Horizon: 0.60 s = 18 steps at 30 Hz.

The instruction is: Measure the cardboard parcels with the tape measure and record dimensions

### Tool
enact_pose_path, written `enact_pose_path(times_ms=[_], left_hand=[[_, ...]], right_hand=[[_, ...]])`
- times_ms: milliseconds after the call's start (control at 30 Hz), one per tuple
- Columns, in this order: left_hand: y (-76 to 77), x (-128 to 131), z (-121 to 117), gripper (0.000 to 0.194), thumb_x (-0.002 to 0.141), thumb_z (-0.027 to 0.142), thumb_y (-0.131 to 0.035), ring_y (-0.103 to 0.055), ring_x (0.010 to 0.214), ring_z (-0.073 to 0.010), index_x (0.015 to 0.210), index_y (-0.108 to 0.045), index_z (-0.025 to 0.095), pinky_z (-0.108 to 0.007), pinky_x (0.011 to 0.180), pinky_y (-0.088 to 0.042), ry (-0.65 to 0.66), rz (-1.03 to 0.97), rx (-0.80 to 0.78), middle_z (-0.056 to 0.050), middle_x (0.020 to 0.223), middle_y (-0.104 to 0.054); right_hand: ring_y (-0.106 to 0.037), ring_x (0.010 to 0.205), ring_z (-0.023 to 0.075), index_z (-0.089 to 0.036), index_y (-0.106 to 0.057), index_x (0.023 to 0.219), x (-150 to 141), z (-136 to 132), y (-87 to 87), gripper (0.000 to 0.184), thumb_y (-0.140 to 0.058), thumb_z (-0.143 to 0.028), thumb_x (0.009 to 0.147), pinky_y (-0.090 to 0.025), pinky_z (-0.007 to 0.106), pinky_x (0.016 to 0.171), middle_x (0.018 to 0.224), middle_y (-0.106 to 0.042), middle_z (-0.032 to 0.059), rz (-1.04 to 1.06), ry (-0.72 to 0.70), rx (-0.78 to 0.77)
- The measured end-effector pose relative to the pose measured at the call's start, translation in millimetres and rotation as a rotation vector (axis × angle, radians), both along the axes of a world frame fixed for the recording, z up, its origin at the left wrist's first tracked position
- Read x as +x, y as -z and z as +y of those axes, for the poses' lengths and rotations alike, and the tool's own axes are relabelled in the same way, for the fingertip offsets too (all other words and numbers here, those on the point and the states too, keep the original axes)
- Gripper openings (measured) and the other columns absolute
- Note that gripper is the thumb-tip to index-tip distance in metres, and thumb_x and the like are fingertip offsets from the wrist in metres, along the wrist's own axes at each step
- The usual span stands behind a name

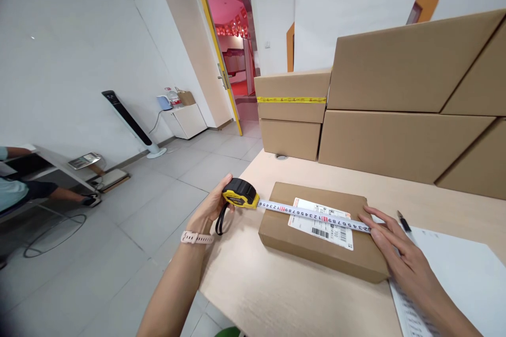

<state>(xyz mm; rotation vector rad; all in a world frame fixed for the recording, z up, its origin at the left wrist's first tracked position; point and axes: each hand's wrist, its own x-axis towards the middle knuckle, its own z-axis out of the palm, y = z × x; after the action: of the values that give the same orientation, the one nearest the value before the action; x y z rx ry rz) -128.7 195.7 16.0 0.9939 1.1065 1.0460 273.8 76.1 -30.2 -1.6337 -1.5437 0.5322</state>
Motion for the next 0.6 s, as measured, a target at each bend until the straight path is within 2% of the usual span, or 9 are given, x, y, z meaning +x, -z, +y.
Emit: enact_pose_path(times_ms=[233,333,433,600], left_hand=[[3.9,-1,1,0.048,0.075,0.065,-0.060,-0.059,0.051,-0.0173,0.074,-0.062,0.017,-0.025,0.037,-0.041,0.024,0.005,0.018,-0.006,0.061,-0.067],[3.9,-6,-1,0.049,0.074,0.065,-0.061,-0.061,0.055,-0.0185,0.077,-0.064,0.017,-0.026,0.042,-0.046,0.073,0.005,0.043,-0.008,0.066,-0.069],[0.6,-12,-4,0.052,0.070,0.063,-0.067,-0.064,0.063,-0.0212,0.087,-0.067,0.014,-0.028,0.047,-0.051,0.164,0.005,0.073,-0.011,0.077,-0.071],[-11.3,-13,-18,0.054,0.068,0.060,-0.071,-0.061,0.061,-0.0182,0.090,-0.069,0.011,-0.024,0.042,-0.050,0.232,-0.028,0.125,-0.011,0.079,-0.068]], right_hand=[[-0.044,0.132,0.0271,-0.037,-0.069,0.112,1,1,1.0,0.039,-0.045,-0.055,0.088,-0.021,0.040,0.114,0.144,-0.048,-0.0021,-0.015,-0.007,0.026],[-0.044,0.132,0.0259,-0.037,-0.070,0.111,0,0,-1.1,0.038,-0.044,-0.055,0.088,-0.025,0.037,0.112,0.144,-0.047,-0.0031,-0.015,0.002,0.005],[-0.043,0.133,0.0243,-0.036,-0.070,0.110,-1,0,-2.9,0.038,-0.044,-0.053,0.090,-0.030,0.032,0.110,0.145,-0.047,-0.0031,-0.014,0.006,-0.018],[-0.045,0.131,0.0258,-0.033,-0.068,0.115,-3,1,-3.4,0.039,-0.046,-0.051,0.089,-0.023,0.039,0.115,0.138,-0.054,0.0002,-0.014,0.023,0.078]])
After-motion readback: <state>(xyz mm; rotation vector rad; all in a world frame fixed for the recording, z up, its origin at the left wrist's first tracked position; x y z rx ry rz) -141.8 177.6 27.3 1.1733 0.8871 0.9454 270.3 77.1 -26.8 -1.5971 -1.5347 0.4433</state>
